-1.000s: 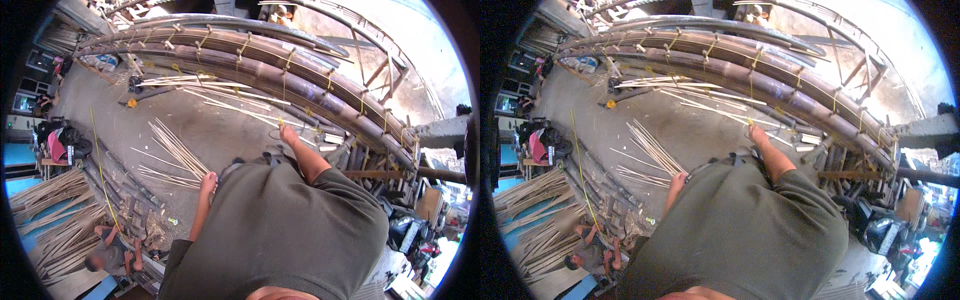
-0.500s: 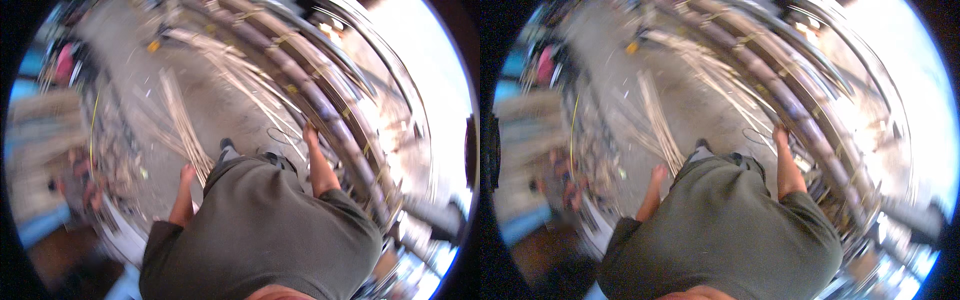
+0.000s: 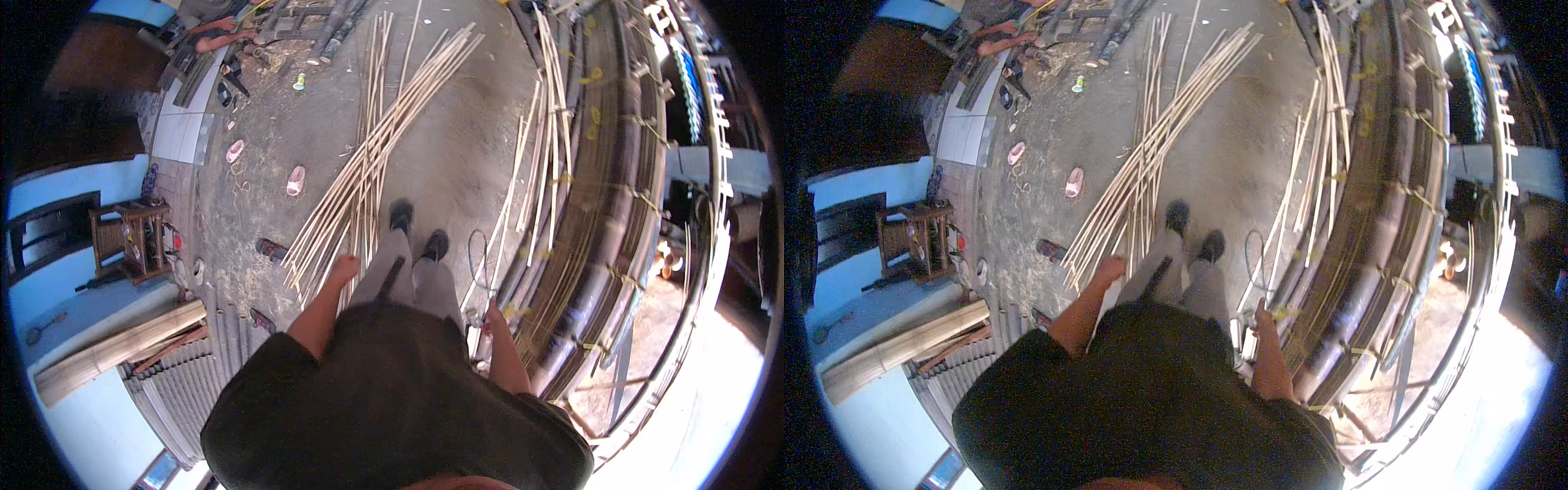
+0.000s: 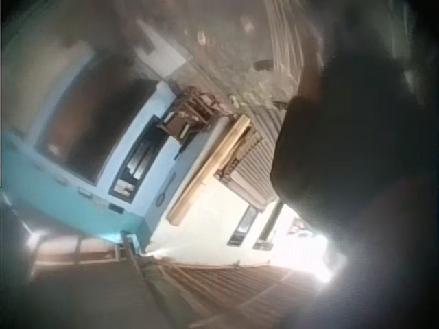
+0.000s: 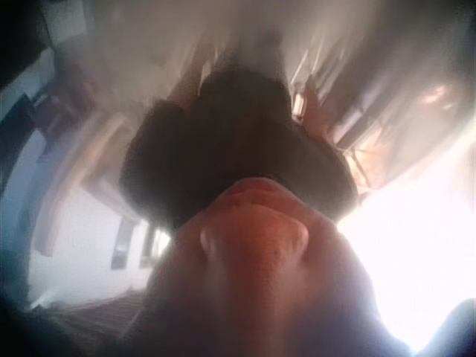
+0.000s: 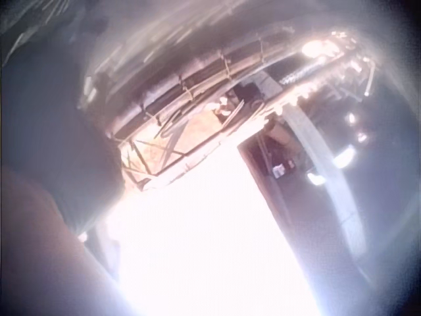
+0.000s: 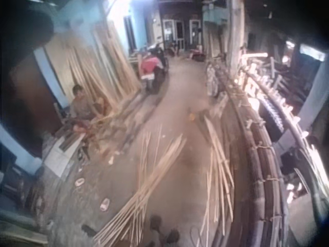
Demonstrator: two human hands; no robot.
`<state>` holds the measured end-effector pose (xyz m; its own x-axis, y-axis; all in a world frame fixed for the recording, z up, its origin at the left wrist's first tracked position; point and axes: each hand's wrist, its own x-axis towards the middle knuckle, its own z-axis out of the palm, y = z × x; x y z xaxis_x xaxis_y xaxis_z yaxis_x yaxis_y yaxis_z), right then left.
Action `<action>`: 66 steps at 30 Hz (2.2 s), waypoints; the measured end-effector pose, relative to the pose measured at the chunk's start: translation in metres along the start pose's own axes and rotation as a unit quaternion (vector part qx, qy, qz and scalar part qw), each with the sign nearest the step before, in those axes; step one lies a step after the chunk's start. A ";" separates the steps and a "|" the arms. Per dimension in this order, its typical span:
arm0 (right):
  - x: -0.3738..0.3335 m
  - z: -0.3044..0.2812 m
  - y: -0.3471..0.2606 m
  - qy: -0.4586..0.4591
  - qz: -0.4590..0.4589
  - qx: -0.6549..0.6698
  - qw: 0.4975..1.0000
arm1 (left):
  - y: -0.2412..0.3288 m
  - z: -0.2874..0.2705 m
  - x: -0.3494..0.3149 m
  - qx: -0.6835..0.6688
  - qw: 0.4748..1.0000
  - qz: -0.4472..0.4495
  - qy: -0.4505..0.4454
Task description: The person repeatedly ties thin bamboo sticks to a larger bamboo pole structure using yellow plastic ties. They pick up sticks from the floor, position them against the structure, and secure them with ties throughout the clip.
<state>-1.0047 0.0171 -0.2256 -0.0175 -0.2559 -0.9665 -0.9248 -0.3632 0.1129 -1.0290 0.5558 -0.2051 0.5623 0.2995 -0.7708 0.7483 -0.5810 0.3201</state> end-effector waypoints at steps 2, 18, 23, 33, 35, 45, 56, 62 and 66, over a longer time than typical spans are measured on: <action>-0.011 0.010 -0.039 -0.039 -0.034 -0.146 0.988 | -0.029 0.032 0.015 -0.100 0.992 -0.081 0.007; 0.020 0.222 -0.183 0.191 -0.343 -0.569 0.723 | -0.205 0.125 0.459 0.113 0.971 -0.040 0.204; 0.030 0.221 -0.203 0.225 -0.357 -0.569 0.706 | -0.183 0.125 0.526 0.086 0.950 -0.220 0.205; 0.006 0.216 -0.194 0.196 -0.318 -0.544 0.751 | -0.214 0.101 0.445 0.097 0.920 0.202 0.320; -0.004 0.216 -0.186 0.182 -0.265 -0.548 0.772 | -0.167 0.079 0.380 0.084 0.928 0.187 0.310; -0.009 0.235 -0.089 0.109 -0.269 -0.263 0.920 | 0.126 -0.098 0.124 -0.280 0.840 0.247 0.393; -0.272 0.194 -0.106 0.103 -0.509 0.112 0.847 | 0.551 -0.220 -0.038 -0.539 0.733 0.382 -0.160; -0.351 0.137 0.032 0.366 -0.398 0.309 0.782 | 0.622 -0.094 -0.182 -0.543 0.704 0.363 -0.281; -0.370 0.118 0.137 0.593 -0.444 0.258 0.620 | 0.593 -0.034 -0.249 -0.506 0.719 0.359 -0.311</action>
<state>-1.1697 0.1678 0.1198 0.5946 -0.7503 0.2888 -0.3725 -0.5755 -0.7280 -0.7135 0.1624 0.1955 0.9012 -0.3832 -0.2024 0.3933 0.5271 0.7533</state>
